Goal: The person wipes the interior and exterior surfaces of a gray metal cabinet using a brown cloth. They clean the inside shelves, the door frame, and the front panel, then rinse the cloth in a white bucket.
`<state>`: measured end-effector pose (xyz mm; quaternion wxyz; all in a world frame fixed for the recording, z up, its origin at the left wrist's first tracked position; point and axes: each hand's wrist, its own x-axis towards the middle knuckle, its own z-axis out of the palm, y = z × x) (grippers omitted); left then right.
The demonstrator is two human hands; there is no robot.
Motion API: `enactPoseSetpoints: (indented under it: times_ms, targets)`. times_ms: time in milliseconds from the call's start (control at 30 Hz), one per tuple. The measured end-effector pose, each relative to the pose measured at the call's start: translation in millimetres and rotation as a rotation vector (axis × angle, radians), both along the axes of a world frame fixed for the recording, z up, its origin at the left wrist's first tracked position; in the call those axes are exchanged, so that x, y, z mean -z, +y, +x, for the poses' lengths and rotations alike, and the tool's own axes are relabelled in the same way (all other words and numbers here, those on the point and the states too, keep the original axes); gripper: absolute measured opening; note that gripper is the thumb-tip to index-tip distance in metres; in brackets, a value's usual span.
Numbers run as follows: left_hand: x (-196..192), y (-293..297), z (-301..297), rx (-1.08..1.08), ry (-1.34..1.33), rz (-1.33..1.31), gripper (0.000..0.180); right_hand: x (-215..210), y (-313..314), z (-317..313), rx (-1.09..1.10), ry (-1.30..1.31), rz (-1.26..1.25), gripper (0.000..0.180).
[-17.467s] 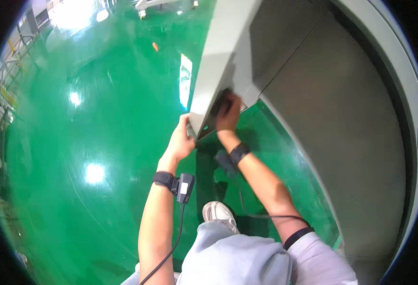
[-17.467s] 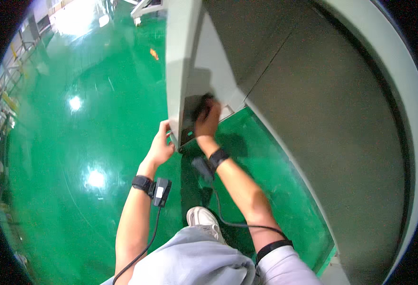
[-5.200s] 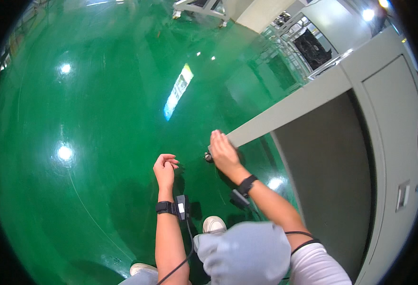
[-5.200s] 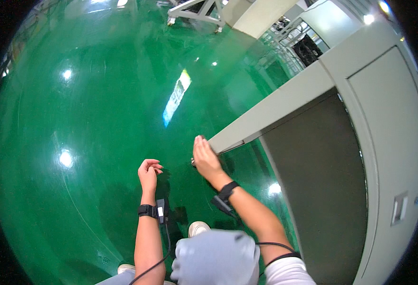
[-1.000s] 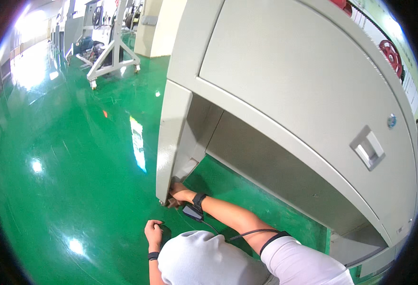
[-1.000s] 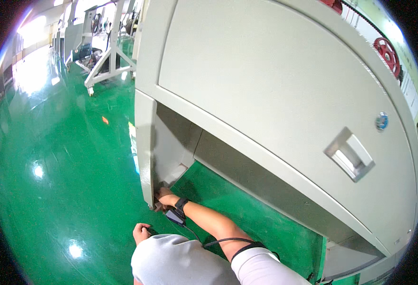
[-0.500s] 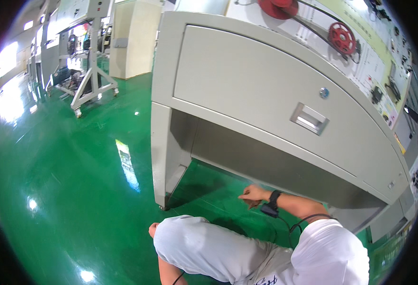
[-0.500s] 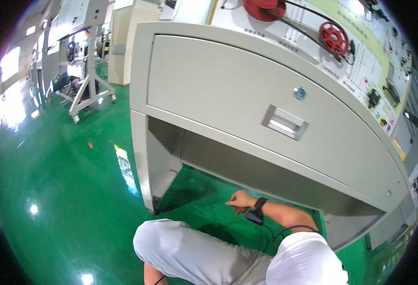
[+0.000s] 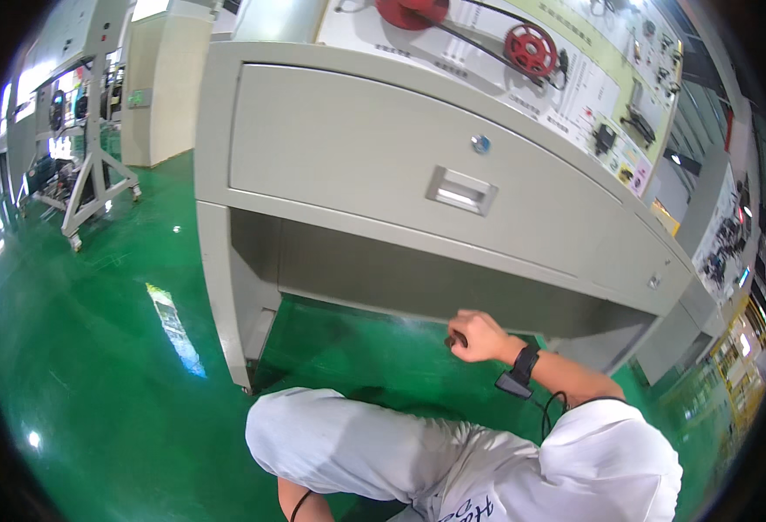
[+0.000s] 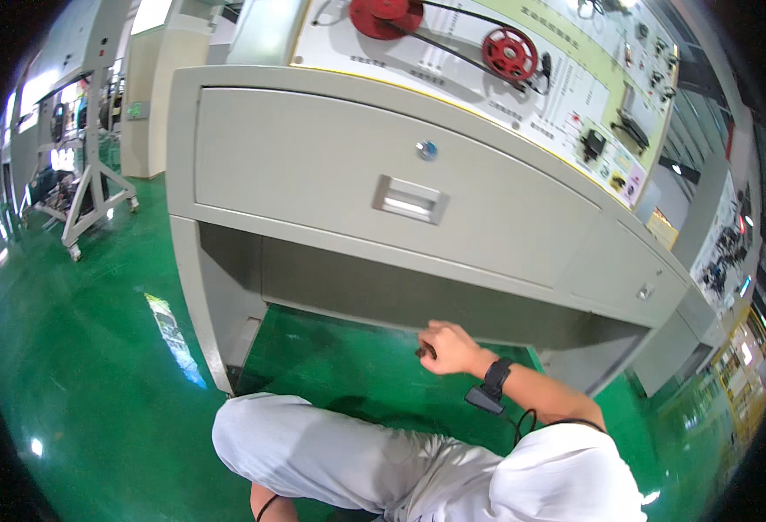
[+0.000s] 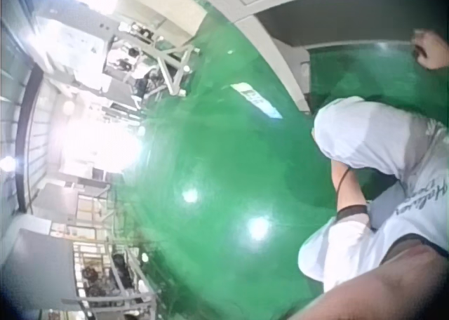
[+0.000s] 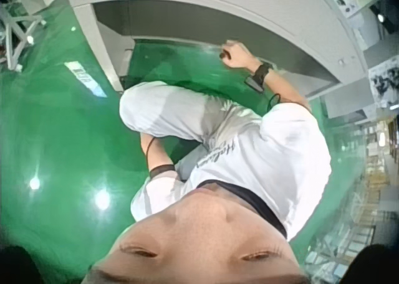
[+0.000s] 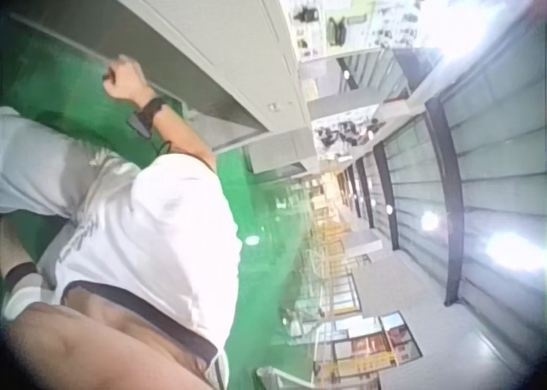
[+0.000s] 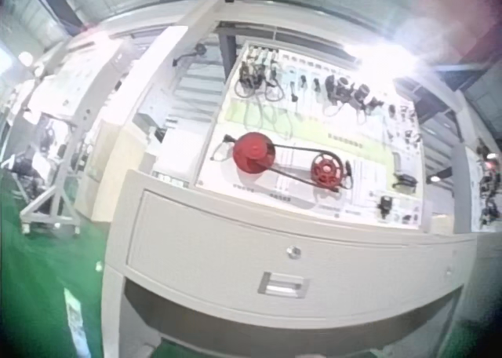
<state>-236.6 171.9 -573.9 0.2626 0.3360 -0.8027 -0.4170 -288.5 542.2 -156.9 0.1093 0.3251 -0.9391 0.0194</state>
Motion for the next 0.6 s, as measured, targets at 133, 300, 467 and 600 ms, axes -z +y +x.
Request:
enactPoseSetpoints:
  times_ms: [133, 300, 467, 600]
  targets:
    - [-5, -6, 5, 0.003, -0.021, -0.028, 0.013, -62, -17, 27, -0.315, 0.382, 0.294, 0.014]
    - [-9, -29, 15, -0.002, -0.021, -0.049, 0.012, -133, -69, 52, -0.559, 1.029, 0.346, 0.026]
    - [1, -24, 4, 0.042, 0.003, -0.033, 0.012, -131, -130, 25, -0.259, 1.049, 0.300, 0.031]
    - [7, -32, 2, 0.034, -0.007, -0.043, 0.011, -110, -150, 7, -0.124, 1.089, 0.245, 0.031]
